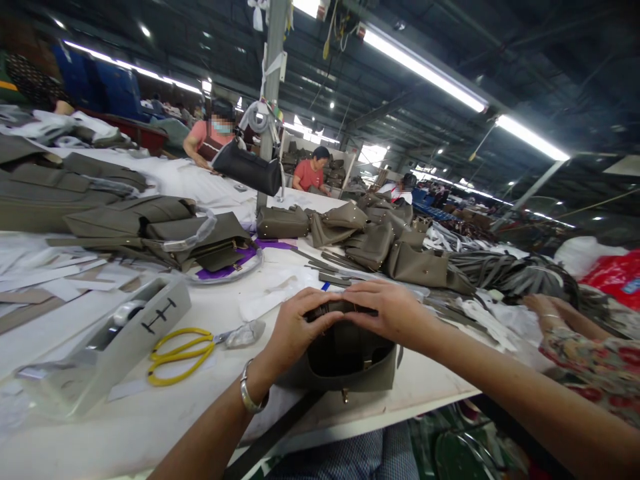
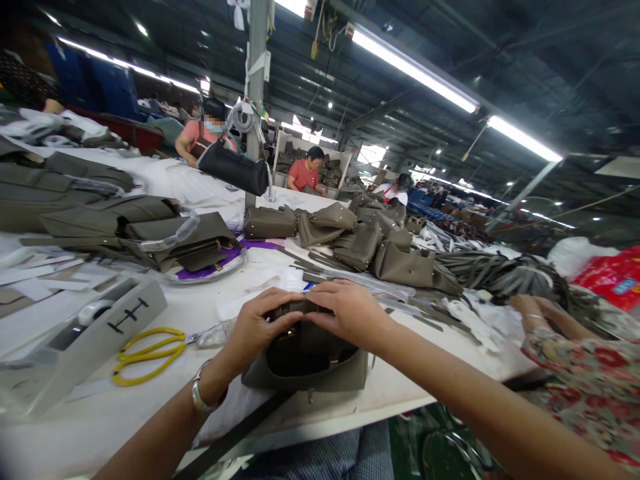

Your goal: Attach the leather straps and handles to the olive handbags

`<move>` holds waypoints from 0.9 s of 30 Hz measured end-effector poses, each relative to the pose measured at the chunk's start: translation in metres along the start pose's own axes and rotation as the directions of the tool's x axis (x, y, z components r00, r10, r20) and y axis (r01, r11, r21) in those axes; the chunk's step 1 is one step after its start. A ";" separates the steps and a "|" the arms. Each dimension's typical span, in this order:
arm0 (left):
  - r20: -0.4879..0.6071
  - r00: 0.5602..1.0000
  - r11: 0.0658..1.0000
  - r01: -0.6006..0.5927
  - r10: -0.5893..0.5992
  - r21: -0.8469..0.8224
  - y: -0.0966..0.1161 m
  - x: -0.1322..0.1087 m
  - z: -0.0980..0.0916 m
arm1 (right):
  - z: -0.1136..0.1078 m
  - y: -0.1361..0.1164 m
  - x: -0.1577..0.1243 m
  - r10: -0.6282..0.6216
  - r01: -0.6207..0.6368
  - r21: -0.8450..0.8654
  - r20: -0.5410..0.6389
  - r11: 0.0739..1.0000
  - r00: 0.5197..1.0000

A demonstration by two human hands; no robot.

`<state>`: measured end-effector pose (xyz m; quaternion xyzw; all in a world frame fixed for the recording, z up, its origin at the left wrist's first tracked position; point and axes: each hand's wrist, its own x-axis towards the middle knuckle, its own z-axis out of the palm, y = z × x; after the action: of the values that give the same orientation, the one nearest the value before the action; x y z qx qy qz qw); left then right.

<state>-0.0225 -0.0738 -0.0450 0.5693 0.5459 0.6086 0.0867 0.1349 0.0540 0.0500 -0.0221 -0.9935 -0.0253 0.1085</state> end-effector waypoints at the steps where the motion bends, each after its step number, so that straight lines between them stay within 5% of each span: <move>1: -0.005 1.000 1.000 -0.009 0.009 0.004 0.001 0.000 0.000 | 0.000 0.000 -0.001 0.008 -0.008 -0.002 -0.001 1.000 1.000; 7: -0.090 0.994 0.998 -0.061 0.063 0.033 0.001 0.003 0.001 | -0.002 -0.002 0.000 0.068 -0.068 0.002 0.047 0.998 0.997; 13: 0.035 0.997 0.993 -0.073 0.070 0.097 0.005 0.004 -0.003 | -0.002 -0.004 0.000 0.176 -0.176 0.039 0.008 0.984 0.984; 27: 0.003 0.998 0.982 -0.069 0.070 0.178 -0.006 -0.006 -0.013 | -0.005 -0.001 -0.005 0.250 -0.245 -0.053 0.110 0.968 0.962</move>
<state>-0.0342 -0.0830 -0.0497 0.5924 0.5781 0.5610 0.0133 0.1412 0.0524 0.0537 -0.1497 -0.9869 -0.0293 0.0524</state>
